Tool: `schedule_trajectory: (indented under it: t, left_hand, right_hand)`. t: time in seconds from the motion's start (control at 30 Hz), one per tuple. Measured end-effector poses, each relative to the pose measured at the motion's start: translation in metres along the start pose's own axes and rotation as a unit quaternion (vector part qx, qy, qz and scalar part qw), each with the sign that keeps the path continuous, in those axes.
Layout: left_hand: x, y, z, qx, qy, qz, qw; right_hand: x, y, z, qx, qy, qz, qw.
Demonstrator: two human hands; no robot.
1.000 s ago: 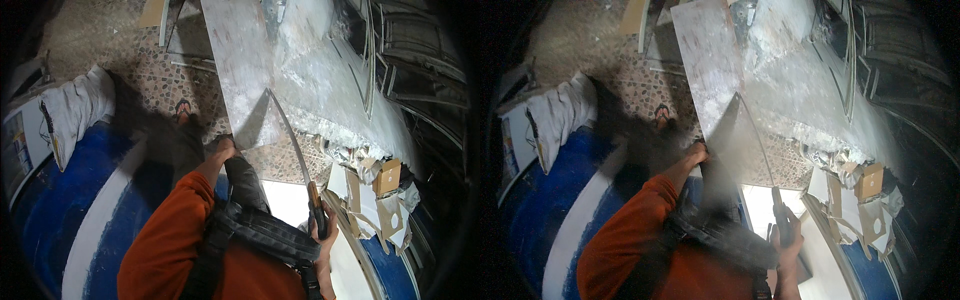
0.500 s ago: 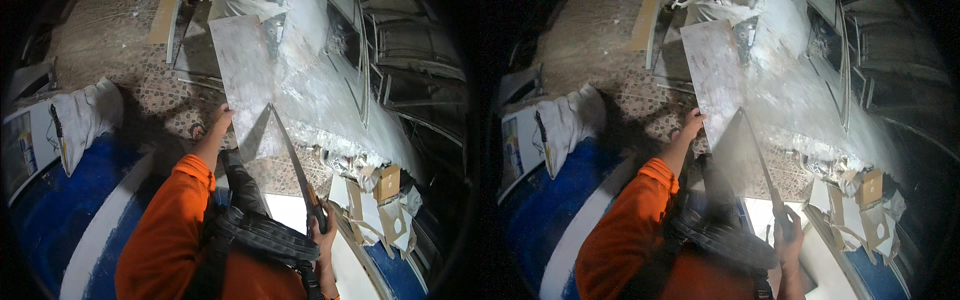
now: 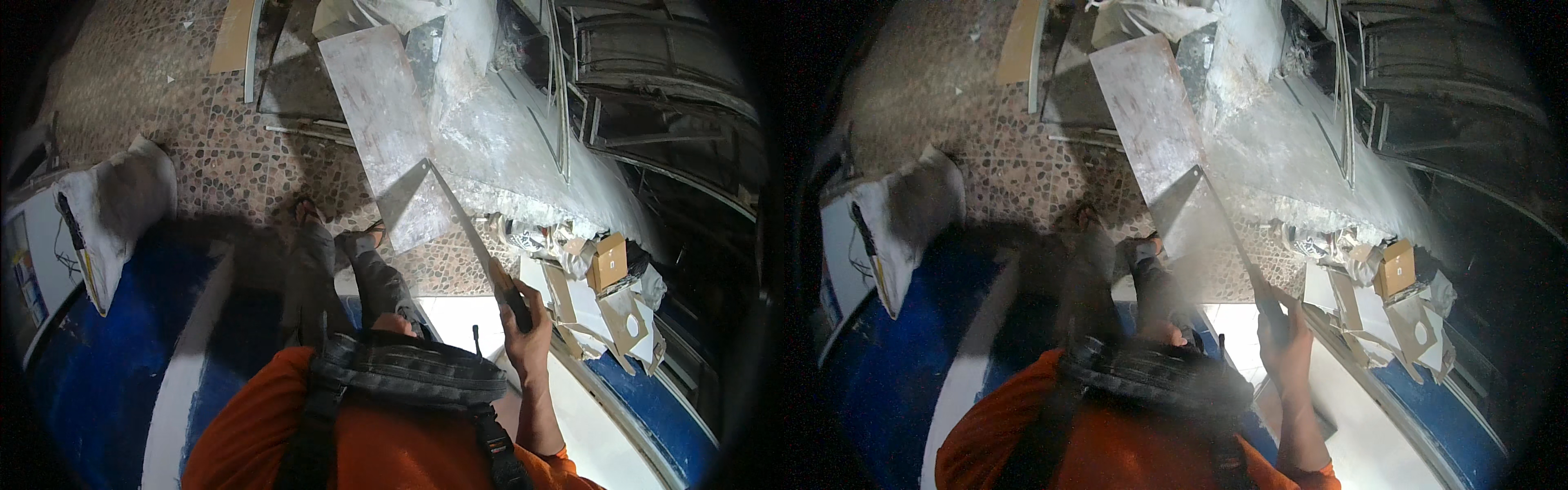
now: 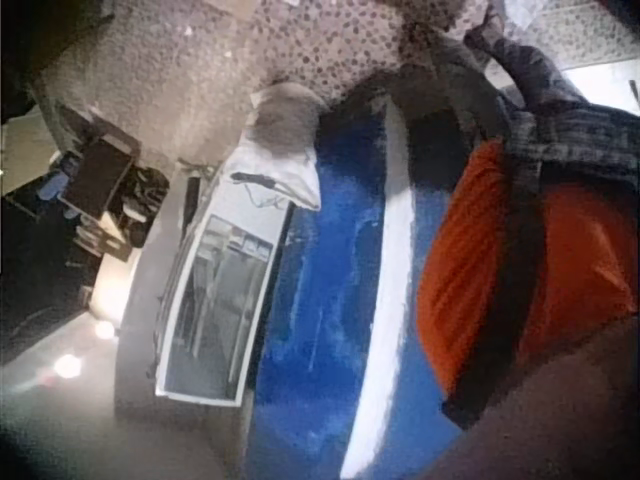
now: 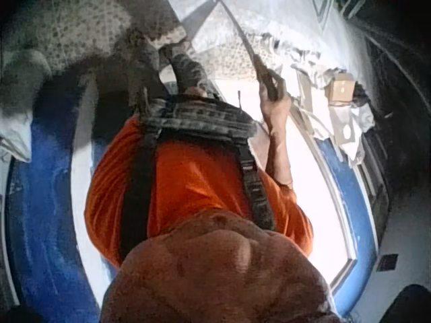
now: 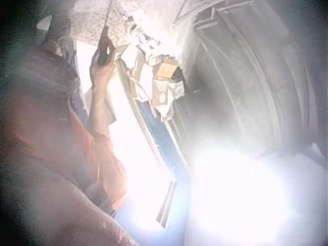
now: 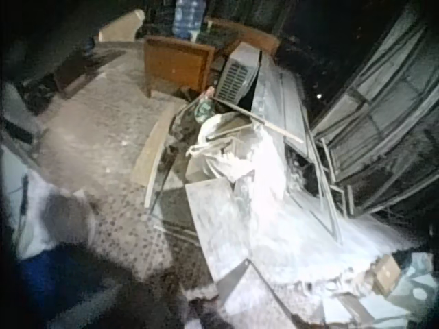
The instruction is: The person uses a hand saw to cut a long piece of wood placed on a cluttered floor. They hold the wood steady with one hand and saw with the other, then lift and reposition the cut piece to continue cutting.
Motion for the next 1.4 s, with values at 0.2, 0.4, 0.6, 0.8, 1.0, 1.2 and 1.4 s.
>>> schedule_trajectory:
  t: [0.2, 0.4, 0.6, 0.8, 1.0, 1.2, 1.4]
  left_hand:
    - [-0.034, -0.149, -0.050, 0.008, 0.053, -0.163, 0.985]
    - [-0.028, -0.142, -0.145, -0.056, 0.168, -0.136, 0.975]
    - [0.038, 0.015, -0.159, -0.138, 0.157, -0.028, 0.977]
    - [0.165, -0.020, -0.177, -0.219, 0.096, -0.130, 0.962]
    - [0.200, -0.006, -0.199, -0.259, 0.028, 0.069, 0.963]
    - [0.205, 0.013, -0.143, -0.263, 0.048, 0.057, 0.962]
    - [0.168, 0.002, -0.154, -0.110, 0.085, 0.069, 0.988]
  right_hand:
    - [-0.002, 0.016, 0.023, -0.025, -0.035, -0.011, 0.999]
    - [0.003, 0.017, 0.049, 0.007, -0.050, -0.013, 0.999]
    - [0.003, 0.014, 0.071, 0.037, -0.036, -0.045, 0.998]
    - [0.002, 0.045, 0.082, -0.054, -0.047, -0.058, 0.996]
    - [-0.001, 0.051, 0.062, -0.031, 0.010, -0.056, 0.998]
    - [-0.003, 0.041, 0.066, 0.036, 0.012, -0.072, 0.997]
    - [0.008, 0.032, 0.087, 0.057, -0.048, -0.051, 0.996]
Point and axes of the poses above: each hand's wrist, its own x-axis towards the middle knuckle, its own y-axis out of the palm, z = x × y, the point moved 2 cm from there along x, towards the middle knuckle, and after that the axes turned 11 degrees about z, right-handed, at the moved point
